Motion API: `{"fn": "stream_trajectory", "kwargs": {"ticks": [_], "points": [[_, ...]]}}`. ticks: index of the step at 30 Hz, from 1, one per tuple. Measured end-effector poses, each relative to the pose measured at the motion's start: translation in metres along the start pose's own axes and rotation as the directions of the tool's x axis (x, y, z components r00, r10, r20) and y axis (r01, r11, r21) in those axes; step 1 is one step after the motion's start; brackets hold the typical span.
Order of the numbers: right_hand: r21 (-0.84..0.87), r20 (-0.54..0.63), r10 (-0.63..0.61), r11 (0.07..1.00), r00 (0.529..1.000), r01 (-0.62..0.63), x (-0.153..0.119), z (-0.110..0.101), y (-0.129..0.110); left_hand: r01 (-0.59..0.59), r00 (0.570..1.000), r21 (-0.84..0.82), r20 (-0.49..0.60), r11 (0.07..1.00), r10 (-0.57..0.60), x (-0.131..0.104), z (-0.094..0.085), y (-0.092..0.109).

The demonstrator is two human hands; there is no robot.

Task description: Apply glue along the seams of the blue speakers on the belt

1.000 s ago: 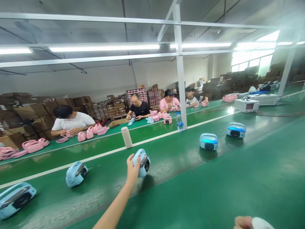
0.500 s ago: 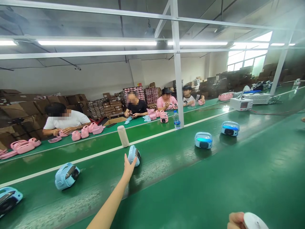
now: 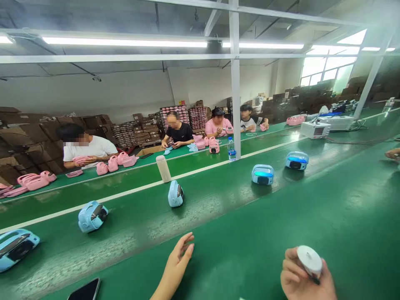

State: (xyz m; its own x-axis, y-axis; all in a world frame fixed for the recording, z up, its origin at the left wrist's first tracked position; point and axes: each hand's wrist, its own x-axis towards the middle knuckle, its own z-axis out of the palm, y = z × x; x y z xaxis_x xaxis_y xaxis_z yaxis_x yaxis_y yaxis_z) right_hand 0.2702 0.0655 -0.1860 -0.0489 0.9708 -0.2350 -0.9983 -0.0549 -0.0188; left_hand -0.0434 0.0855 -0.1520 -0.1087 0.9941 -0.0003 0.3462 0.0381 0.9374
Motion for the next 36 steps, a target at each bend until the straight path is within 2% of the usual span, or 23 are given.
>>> {"fn": "stream_trajectory", "kwargs": {"ticks": [3, 5, 8, 12, 16, 21, 25, 30, 33, 36], "points": [[-0.105, -0.056, 0.019, 0.994, 0.998, -0.024, -0.014, 0.019, 0.008, 0.107, 0.977, -0.056, 0.189, 0.993, -0.095, -0.025, 0.013, 0.014], [-0.128, -0.113, 0.057, 0.989, 0.992, -0.071, -0.023, 0.029, 0.013, 0.168, 0.94, -0.071, 0.311, 0.983, -0.138, -0.038, 0.021, 0.024], [-0.159, -0.192, 0.106, 0.978, 0.976, -0.138, -0.034, 0.03, 0.018, 0.249, 0.869, -0.055, 0.454, 0.967, -0.198, -0.051, 0.029, 0.033], [-0.219, -0.233, 0.128, 0.959, 0.964, -0.18, -0.057, 0.024, 0.021, 0.287, 0.784, 0.004, 0.573, 0.958, -0.237, -0.065, 0.035, 0.035], [-0.271, -0.196, 0.129, 0.945, 0.972, -0.181, -0.075, 0.022, 0.02, 0.256, 0.734, 0.076, 0.633, 0.964, -0.245, -0.072, 0.044, 0.035], [-0.332, -0.168, 0.145, 0.923, 0.975, -0.195, -0.092, 0.025, 0.023, 0.108, 0.714, 0.166, 0.673, 0.98, -0.193, -0.074, 0.056, 0.036], [-0.382, -0.16, 0.151, 0.902, 0.976, -0.202, -0.106, 0.025, 0.026, -0.047, 0.687, 0.218, 0.715, 0.975, -0.127, -0.08, 0.058, 0.036], [-0.429, -0.152, 0.126, 0.885, 0.98, -0.18, -0.123, 0.02, 0.026, -0.185, 0.7, 0.27, 0.711, 0.945, -0.066, -0.098, 0.059, 0.036], [-0.451, -0.165, 0.11, 0.875, 0.98, -0.175, -0.136, 0.016, 0.024, -0.212, 0.71, 0.281, 0.703, 0.936, -0.05, -0.116, 0.061, 0.036], [-0.467, -0.184, 0.092, 0.868, 0.979, -0.169, -0.148, 0.012, 0.021, -0.219, 0.737, 0.286, 0.675, 0.933, -0.034, -0.136, 0.062, 0.037]]}}
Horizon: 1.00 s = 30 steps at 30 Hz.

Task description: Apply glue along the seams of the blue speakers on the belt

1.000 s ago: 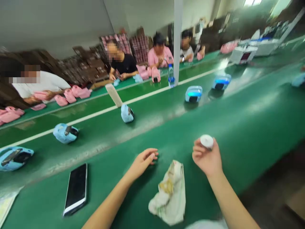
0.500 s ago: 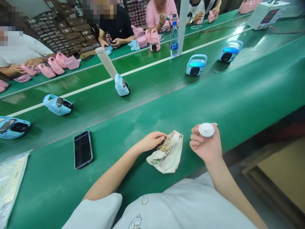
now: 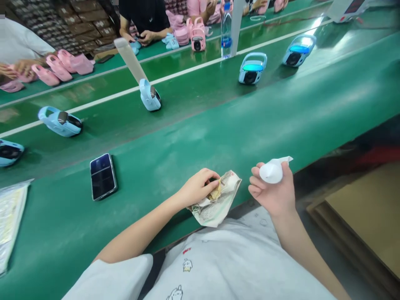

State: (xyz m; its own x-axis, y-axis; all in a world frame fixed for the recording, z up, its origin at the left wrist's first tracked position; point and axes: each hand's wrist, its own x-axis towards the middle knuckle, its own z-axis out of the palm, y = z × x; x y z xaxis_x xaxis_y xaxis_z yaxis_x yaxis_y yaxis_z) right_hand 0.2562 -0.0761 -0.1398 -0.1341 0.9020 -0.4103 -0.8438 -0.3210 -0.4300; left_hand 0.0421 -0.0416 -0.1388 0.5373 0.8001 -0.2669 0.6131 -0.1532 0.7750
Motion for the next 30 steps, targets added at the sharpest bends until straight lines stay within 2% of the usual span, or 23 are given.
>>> {"fn": "stream_trajectory", "kwargs": {"ticks": [6, 11, 16, 20, 30], "points": [[-0.025, -0.025, 0.004, 1.0, 1.0, -0.005, -0.011, -0.004, 0.001, -0.013, 1.0, -0.054, 0.004, 0.998, 0.013, -0.014, 0.014, 0.007], [-0.092, -0.017, -0.01, 0.996, 1.0, 0.009, -0.008, 0.001, 0.005, 0.027, 0.998, -0.191, 0.064, 0.981, -0.015, -0.014, 0.008, 0.004], [-0.222, -0.008, -0.101, 0.97, 0.995, 0.097, -0.005, 0.001, 0.015, 0.069, 0.991, -0.378, 0.131, 0.923, -0.021, -0.015, 0.001, -0.005], [-0.335, -0.017, -0.197, 0.925, 0.98, 0.18, -0.001, -0.002, 0.022, 0.104, 0.984, -0.533, 0.18, 0.84, -0.008, -0.014, -0.001, -0.016], [-0.564, -0.044, -0.187, 0.815, 0.981, 0.13, 0.014, 0.003, 0.038, 0.18, 0.981, -0.84, 0.191, 0.511, -0.031, -0.012, 0.0, -0.031]]}}
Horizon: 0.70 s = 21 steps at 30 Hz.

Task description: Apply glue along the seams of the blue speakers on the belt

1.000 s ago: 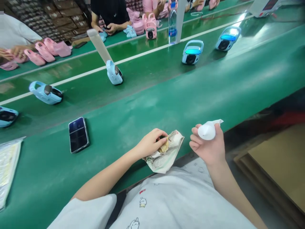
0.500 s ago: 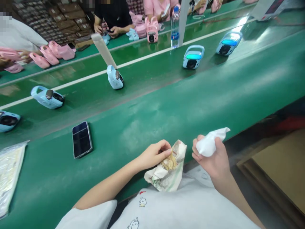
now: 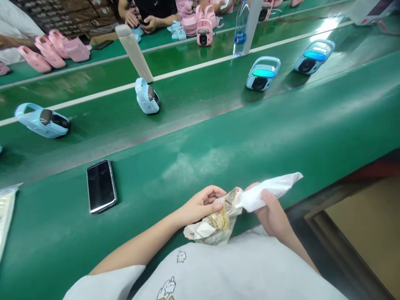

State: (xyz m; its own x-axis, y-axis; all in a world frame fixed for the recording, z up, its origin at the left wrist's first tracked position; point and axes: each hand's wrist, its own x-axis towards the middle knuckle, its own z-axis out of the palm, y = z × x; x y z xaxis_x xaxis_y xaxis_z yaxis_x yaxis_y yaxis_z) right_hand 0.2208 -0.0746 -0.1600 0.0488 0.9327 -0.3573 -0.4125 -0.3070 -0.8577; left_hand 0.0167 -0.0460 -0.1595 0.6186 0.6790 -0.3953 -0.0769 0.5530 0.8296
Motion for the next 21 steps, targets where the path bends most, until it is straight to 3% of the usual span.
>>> {"fn": "stream_trajectory", "kwargs": {"ticks": [6, 11, 21], "points": [[-0.253, -0.064, -0.107, 0.963, 0.992, 0.088, 0.002, -0.001, -0.004, 0.05, 0.999, -0.11, -0.012, 0.993, -0.052, 0.001, -0.001, 0.0], [-0.429, -0.038, -0.239, 0.881, 0.97, 0.2, 0.001, 0.007, -0.013, 0.05, 0.998, -0.113, -0.04, 0.992, -0.055, 0.002, 0.0, 0.002], [-0.486, 0.059, -0.262, 0.836, 0.963, 0.257, 0.005, 0.015, -0.015, 0.041, 0.979, -0.014, -0.198, 0.999, -0.043, 0.003, 0.006, 0.0]]}}
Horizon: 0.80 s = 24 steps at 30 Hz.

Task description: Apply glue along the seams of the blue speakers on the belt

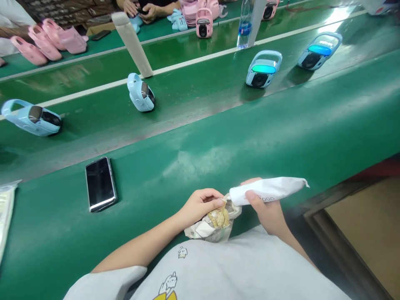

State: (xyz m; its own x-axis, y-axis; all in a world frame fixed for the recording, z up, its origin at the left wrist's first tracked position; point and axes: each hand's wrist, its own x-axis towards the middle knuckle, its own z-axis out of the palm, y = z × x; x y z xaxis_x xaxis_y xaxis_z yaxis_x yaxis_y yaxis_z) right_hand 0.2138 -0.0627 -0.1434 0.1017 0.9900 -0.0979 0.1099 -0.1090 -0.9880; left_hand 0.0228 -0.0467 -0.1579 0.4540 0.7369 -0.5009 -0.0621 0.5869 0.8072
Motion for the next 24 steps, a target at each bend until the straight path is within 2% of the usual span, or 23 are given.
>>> {"fn": "stream_trajectory", "kwargs": {"ticks": [9, 18, 21, 24], "points": [[0.045, 0.014, 0.015, 0.999, 1.0, -0.015, -0.003, 0.004, -0.002, -0.06, 0.997, 0.121, -0.042, 0.991, 0.065, -0.003, 0.002, 0.001], [0.009, -0.077, 0.024, 1.0, 0.997, -0.024, -0.011, 0.002, 0.003, -0.171, 0.975, 0.262, -0.092, 0.95, 0.201, -0.005, 0.006, 0.002], [0.063, -0.145, 0.041, 0.998, 0.989, -0.032, -0.011, -0.005, 0.005, -0.154, 0.977, 0.262, -0.107, 0.953, 0.187, -0.004, 0.004, 0.002], [0.226, -0.308, 0.062, 0.974, 0.949, 0.01, -0.004, -0.019, 0.003, -0.111, 0.975, 0.23, -0.164, 0.967, 0.151, -0.004, -0.003, 0.002]]}}
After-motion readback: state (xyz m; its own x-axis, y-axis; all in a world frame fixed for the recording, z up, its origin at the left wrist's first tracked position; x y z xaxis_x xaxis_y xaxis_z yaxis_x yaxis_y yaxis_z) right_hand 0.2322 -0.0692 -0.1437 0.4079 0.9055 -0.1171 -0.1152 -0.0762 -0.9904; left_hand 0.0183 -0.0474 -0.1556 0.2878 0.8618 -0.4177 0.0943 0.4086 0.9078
